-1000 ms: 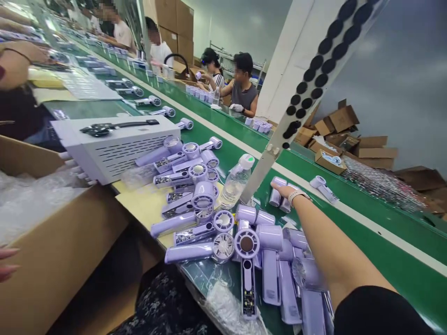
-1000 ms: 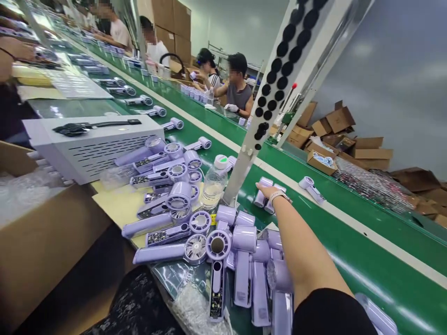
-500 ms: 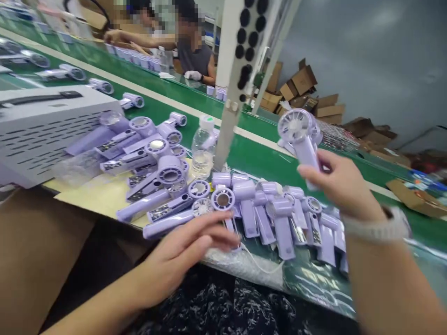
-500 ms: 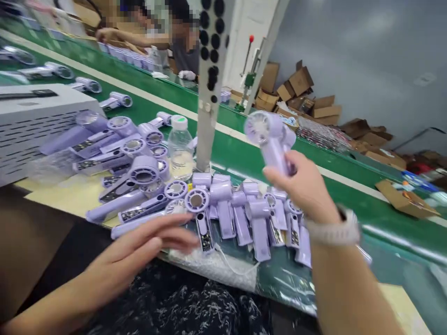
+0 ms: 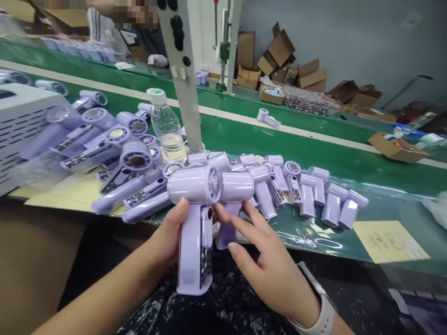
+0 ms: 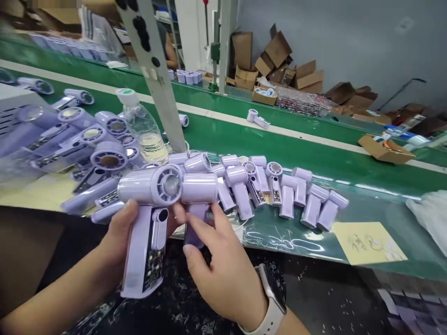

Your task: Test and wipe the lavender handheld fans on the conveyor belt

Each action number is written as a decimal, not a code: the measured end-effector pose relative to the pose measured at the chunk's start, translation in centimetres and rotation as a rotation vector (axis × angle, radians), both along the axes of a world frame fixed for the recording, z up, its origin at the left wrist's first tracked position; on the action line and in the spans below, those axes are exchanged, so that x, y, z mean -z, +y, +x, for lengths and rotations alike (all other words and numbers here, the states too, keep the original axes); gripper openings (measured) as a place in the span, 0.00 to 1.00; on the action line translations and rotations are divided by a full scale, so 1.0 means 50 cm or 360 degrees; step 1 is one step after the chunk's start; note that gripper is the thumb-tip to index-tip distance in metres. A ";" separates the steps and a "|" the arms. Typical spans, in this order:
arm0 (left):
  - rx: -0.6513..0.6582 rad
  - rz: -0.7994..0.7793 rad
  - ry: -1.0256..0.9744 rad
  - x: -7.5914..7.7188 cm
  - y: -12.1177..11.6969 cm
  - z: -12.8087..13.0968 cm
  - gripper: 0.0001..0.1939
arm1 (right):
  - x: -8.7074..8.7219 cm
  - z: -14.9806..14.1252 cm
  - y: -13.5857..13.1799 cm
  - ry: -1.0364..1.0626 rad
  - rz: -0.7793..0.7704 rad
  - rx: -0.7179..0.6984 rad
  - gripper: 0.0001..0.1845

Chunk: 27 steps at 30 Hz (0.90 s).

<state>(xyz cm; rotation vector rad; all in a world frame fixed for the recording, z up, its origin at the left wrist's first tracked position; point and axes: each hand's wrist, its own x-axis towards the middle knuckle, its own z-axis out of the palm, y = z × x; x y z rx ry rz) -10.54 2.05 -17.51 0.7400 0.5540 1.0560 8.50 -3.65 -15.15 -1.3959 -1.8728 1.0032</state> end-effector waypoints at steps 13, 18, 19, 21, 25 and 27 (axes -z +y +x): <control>-0.0190 -0.0146 0.0040 0.012 -0.022 -0.070 0.20 | 0.148 -0.012 0.118 -0.0698 0.0280 0.0039 0.09; -0.0094 -0.0117 -0.0043 0.000 0.022 -0.015 0.22 | 0.115 0.046 0.077 0.0004 -0.0042 0.0025 0.17; -0.0036 -0.0108 -0.0064 -0.001 0.032 0.003 0.23 | 0.109 0.059 0.067 0.0122 -0.0120 0.0035 0.17; 0.0058 -0.0060 -0.0135 -0.003 0.054 0.039 0.24 | 0.102 0.079 0.049 0.0283 -0.0199 0.0096 0.17; -0.0076 0.0119 -0.0244 -0.019 0.098 0.109 0.25 | 0.100 0.090 0.030 0.0578 -0.0241 0.0215 0.18; -0.0184 0.0153 -0.0253 -0.031 0.115 0.139 0.30 | 0.096 0.085 0.032 0.0684 -0.0251 0.0182 0.19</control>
